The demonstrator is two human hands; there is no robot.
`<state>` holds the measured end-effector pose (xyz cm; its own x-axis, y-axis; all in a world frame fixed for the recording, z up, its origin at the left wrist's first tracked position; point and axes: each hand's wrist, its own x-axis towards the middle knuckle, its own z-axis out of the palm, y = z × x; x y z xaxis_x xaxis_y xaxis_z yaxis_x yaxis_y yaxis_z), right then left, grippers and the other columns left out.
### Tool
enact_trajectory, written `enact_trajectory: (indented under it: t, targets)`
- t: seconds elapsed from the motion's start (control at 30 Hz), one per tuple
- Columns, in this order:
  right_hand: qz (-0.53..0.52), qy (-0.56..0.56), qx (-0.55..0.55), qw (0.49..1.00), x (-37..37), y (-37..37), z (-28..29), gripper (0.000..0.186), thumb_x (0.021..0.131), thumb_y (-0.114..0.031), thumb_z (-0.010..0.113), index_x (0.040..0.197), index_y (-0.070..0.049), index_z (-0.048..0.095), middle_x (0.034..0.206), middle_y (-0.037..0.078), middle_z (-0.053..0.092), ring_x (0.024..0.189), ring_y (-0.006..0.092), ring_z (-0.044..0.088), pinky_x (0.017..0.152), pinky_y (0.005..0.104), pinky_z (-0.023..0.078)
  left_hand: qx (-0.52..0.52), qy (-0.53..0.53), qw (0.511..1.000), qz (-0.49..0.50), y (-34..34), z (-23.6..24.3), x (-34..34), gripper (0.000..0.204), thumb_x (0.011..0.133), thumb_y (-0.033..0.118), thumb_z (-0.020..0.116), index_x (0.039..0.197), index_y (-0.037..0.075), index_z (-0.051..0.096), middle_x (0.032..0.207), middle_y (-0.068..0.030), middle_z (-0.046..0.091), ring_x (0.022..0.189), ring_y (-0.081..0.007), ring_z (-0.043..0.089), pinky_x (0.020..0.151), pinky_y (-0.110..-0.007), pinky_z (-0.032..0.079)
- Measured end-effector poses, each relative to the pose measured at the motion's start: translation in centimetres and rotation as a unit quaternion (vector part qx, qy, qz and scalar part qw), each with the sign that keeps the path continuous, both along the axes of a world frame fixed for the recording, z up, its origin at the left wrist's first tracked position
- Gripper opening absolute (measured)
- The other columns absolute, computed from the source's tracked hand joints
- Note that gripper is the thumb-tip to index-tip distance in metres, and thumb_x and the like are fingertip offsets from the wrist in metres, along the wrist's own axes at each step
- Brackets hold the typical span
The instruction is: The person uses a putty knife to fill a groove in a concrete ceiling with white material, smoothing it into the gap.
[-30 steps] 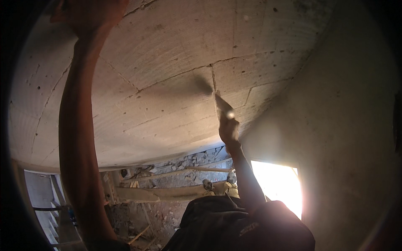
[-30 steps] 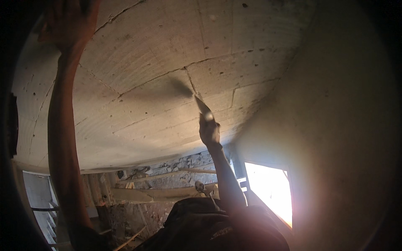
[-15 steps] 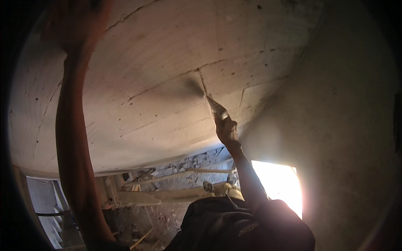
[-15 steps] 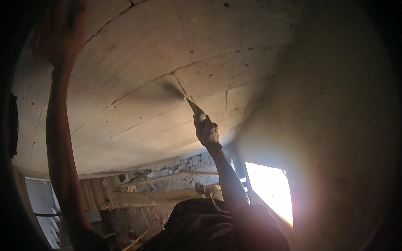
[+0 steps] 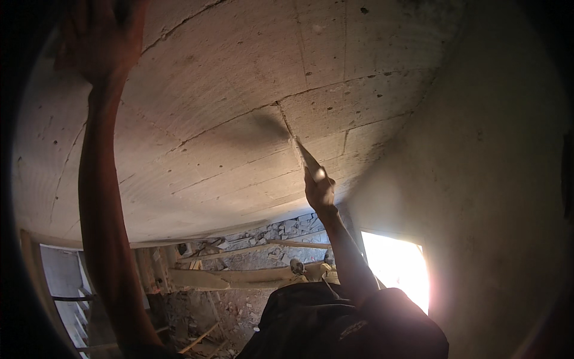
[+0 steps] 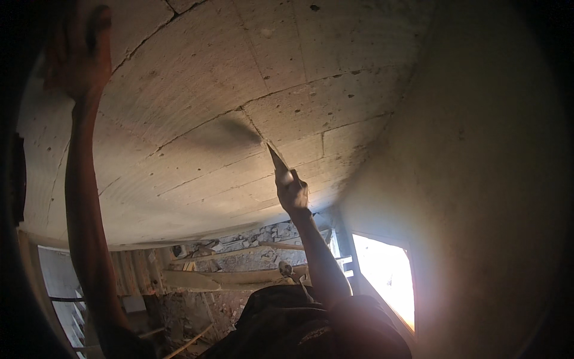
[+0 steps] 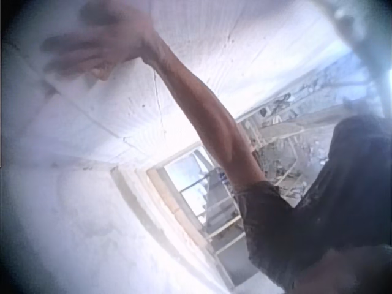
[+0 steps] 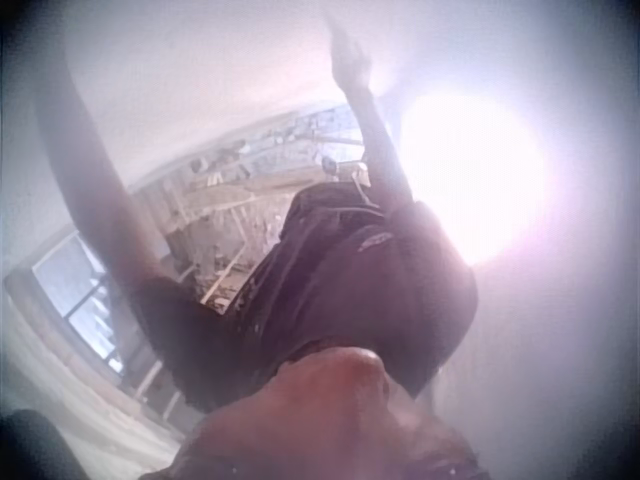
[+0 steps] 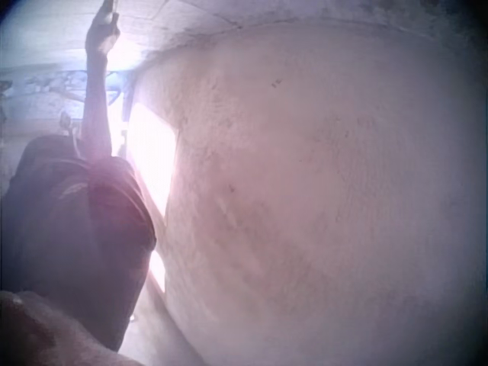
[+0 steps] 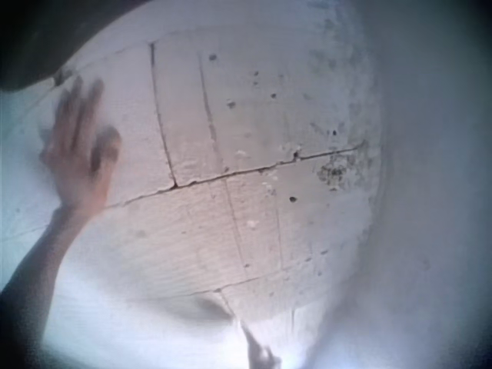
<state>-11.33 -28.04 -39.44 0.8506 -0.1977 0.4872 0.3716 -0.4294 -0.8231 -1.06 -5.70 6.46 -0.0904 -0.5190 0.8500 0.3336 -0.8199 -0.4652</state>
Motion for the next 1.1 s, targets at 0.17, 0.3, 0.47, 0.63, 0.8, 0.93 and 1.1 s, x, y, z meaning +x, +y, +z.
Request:
enact_trajectory:
  t: [0.17,0.3,0.47,0.63,0.8,0.93,1.1]
  targets:
    - [0.033,0.042,0.014,0.998,0.8,0.4,1.7,0.02,0.093,-0.021,0.069,0.091,-0.003,0.06,0.06,0.02,0.06,0.058,0.0428,0.064,0.047,0.045,0.047,0.062,-0.064,0.995,0.037,4.2,1.5,1.3,0.064,0.099,0.056,0.041,0.152,0.021,0.042,0.159,-0.0089,0.037,0.145,-0.034,0.037,0.115,-0.065,0.023]
    - [0.016,0.025,0.038,0.999,-0.3,0.4,0.2,0.025,0.095,-0.023,0.069,0.089,-0.001,0.059,0.059,0.022,0.06,0.054,0.0432,0.062,0.045,0.0458,0.045,0.049,-0.018,0.999,0.003,2.5,0.9,0.0,0.066,0.099,0.057,0.041,0.153,0.02,0.041,0.16,-0.0103,0.036,0.144,-0.0366,0.036,0.114,-0.065,0.023]
    - [0.046,0.092,-0.011,0.995,0.6,-0.9,1.6,0.029,0.096,-0.024,0.068,0.083,-0.001,0.056,0.059,0.024,0.059,0.053,0.0418,0.063,0.045,0.0467,0.045,-0.028,0.014,0.999,0.023,-0.1,-0.6,-0.5,0.069,0.097,0.058,0.044,0.154,0.02,0.039,0.16,-0.0122,0.035,0.145,-0.0401,0.034,0.114,-0.065,0.023]
    - [0.046,0.133,0.0,0.99,-1.6,-1.6,3.6,0.024,0.097,-0.024,0.065,0.09,-0.003,0.056,0.062,0.021,0.063,0.055,0.0432,0.063,0.049,0.0476,0.048,0.036,-0.034,0.995,-0.086,1.3,0.4,1.3,0.069,0.096,0.054,0.049,0.155,0.022,0.037,0.161,-0.0145,0.032,0.145,-0.0399,0.033,0.114,-0.066,0.023]
    - [0.015,-0.039,-0.05,0.998,-3.3,-0.1,7.9,0.021,0.096,-0.018,0.062,0.11,-0.002,0.061,0.086,0.021,0.066,0.065,0.0369,0.065,0.054,0.0457,0.05,-0.001,0.001,1.0,-0.027,1.6,0.6,-0.7,0.074,0.093,0.054,0.054,0.157,0.026,0.031,0.164,-0.0119,0.024,0.147,-0.0366,0.028,0.112,-0.065,0.026]
    - [-0.11,-0.1,-0.176,0.973,-1.2,-1.2,2.1,0.018,0.099,-0.016,0.057,0.108,-0.002,0.061,0.081,0.021,0.067,0.058,0.0346,0.063,0.051,0.043,0.05,-0.04,0.029,0.995,-0.09,0.6,-1.1,1.4,0.079,0.09,0.056,0.057,0.158,0.028,0.029,0.165,-0.0109,0.021,0.148,-0.0345,0.027,0.111,-0.064,0.027]
    - [-0.033,0.036,-0.061,0.997,-1.2,0.8,3.8,0.015,0.092,-0.016,0.068,0.1,-0.006,0.06,0.074,0.015,0.063,0.057,0.0364,0.064,0.052,0.0444,0.051,-0.003,-0.01,0.997,-0.078,1.1,-0.1,0.0,0.078,0.091,0.058,0.054,0.158,0.028,0.028,0.165,-0.0117,0.022,0.148,-0.0337,0.027,0.112,-0.058,0.028]
